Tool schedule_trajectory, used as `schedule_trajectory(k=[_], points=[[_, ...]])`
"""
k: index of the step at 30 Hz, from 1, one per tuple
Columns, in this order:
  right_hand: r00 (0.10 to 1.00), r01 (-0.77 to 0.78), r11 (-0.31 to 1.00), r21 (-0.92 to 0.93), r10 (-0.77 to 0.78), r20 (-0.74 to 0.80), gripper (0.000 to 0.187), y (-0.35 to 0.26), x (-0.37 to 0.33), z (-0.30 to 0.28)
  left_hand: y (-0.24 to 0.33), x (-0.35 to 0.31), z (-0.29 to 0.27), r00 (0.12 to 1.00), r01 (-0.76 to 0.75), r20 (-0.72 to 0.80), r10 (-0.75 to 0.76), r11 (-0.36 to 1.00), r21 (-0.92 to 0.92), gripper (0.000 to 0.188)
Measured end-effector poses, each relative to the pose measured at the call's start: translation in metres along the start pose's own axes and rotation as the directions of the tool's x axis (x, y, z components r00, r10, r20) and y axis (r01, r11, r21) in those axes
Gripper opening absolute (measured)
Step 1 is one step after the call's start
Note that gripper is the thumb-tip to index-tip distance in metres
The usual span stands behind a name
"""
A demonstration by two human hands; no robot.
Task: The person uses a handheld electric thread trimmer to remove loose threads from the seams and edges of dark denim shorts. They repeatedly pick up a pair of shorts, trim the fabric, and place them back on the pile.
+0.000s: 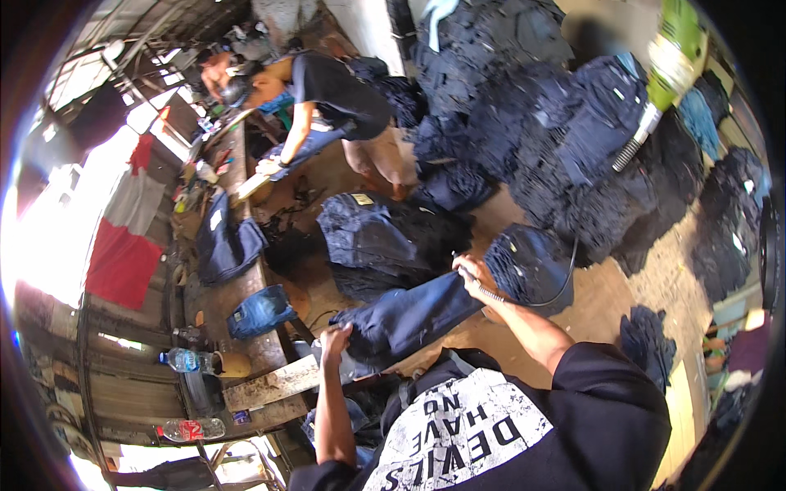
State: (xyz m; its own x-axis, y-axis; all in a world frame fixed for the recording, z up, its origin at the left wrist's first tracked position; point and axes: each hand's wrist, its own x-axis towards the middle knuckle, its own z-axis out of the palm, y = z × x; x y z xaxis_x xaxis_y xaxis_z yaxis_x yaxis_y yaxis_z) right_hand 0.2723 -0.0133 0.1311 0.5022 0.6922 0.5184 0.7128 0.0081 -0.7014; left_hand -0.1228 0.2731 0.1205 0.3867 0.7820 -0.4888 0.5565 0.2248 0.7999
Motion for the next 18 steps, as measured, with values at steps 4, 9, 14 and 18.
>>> schedule_trajectory(k=[4,9,14,18], points=[[0.989,-0.109,0.992,-0.071,0.101,-0.113,0.017,0.028,-0.036,-0.101,0.063,0.004,0.121,0.988,-0.143,0.069,0.135,0.983,0.117,0.038],[0.892,-0.365,0.917,-0.163,0.293,-0.344,0.03,0.051,-0.096,-0.2,0.085,-0.116,0.358,0.995,0.033,0.091,0.037,0.746,-0.665,0.056],[0.878,-0.393,0.916,-0.081,0.347,-0.329,0.026,0.054,-0.124,-0.219,0.002,-0.149,0.393,0.92,0.311,0.343,-0.191,0.889,-0.337,0.04],[0.917,-0.39,0.918,-0.072,0.38,-0.117,0.025,0.033,-0.145,-0.188,-0.035,-0.141,0.281,0.999,-0.03,-0.026,0.031,0.999,0.041,0.039]])
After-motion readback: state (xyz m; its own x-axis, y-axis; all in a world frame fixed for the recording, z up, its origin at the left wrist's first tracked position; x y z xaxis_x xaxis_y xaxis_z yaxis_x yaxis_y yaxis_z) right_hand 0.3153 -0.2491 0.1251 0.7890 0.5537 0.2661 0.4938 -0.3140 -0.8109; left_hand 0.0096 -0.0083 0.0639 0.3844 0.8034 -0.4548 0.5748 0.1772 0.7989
